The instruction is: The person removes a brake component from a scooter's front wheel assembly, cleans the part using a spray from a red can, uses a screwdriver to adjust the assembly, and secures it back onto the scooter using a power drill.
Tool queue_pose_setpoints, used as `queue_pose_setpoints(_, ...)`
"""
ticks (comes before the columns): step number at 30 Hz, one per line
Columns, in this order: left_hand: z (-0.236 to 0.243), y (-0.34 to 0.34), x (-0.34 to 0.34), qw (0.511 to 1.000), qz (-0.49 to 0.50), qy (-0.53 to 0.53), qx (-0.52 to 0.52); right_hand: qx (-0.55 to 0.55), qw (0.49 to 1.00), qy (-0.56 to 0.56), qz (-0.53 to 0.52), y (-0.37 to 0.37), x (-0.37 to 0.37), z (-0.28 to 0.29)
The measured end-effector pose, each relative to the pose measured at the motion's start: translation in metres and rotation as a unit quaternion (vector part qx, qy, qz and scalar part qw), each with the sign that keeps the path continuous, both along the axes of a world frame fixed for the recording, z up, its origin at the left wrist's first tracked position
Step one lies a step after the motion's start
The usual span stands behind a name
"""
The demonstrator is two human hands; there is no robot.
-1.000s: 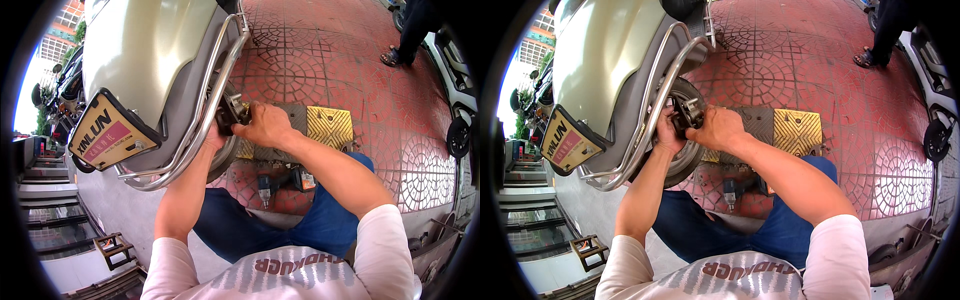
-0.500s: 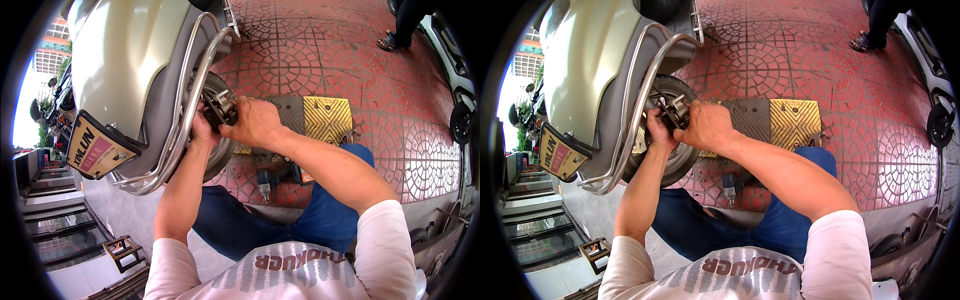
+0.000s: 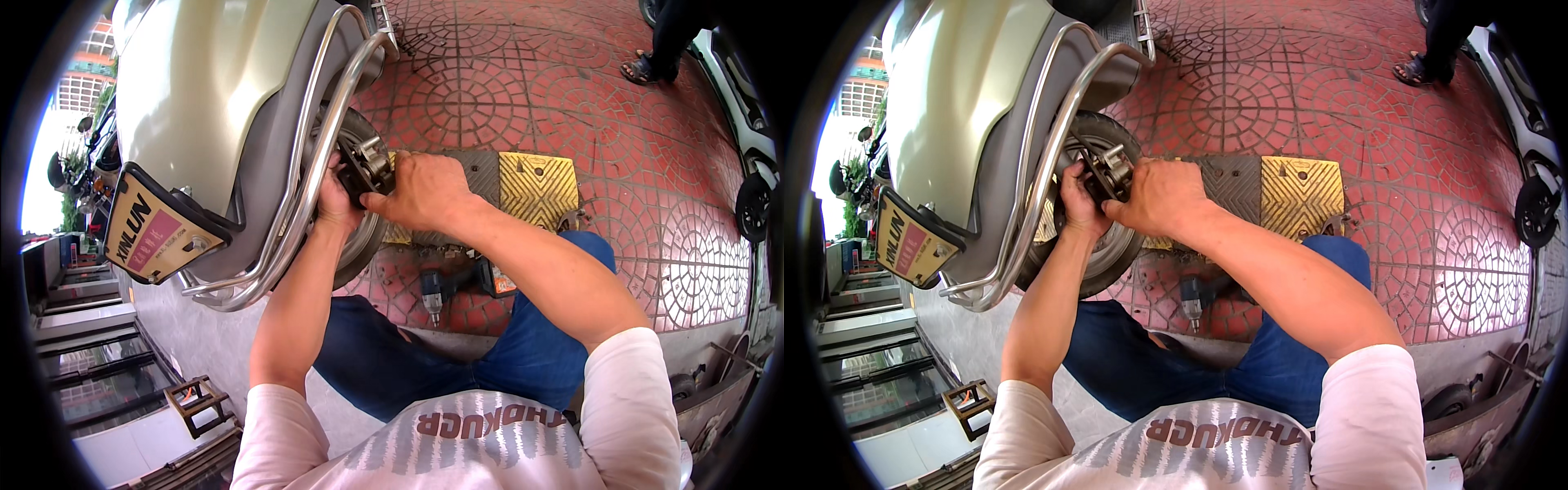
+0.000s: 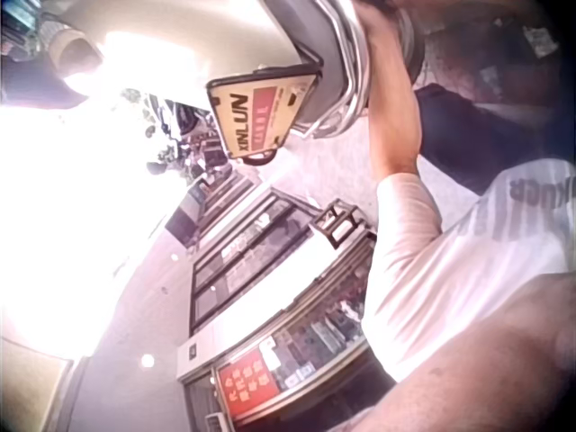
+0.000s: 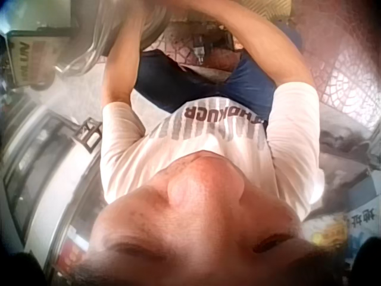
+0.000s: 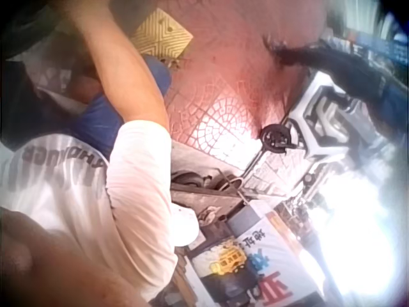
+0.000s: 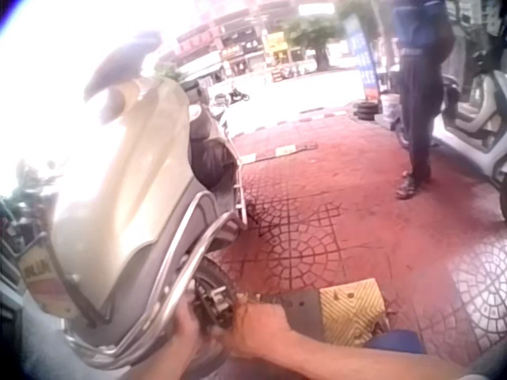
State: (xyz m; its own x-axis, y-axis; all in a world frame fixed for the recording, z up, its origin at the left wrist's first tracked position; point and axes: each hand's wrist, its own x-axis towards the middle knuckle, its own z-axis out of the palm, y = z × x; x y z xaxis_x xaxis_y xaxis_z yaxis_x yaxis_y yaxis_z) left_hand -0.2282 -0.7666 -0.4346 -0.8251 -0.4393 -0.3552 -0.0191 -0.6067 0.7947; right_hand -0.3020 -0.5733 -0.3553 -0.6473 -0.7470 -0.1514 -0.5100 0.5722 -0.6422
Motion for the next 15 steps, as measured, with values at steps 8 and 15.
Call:
queue_pose_setpoints(8, -0.003, -0.004, -0.002, 1.000, -0.011, 0.004, -0.004, -0.011, 1.000, -0.004, -0.007, -0.004, 0.001, -0.009)
queue_pose_setpoints(15, -0.007, -0.008, 0.000, 1.000, -0.022, 0.020, -0.003, -0.014, 1.000, 0.017, 0.008, -0.006, -0.001, -0.008)
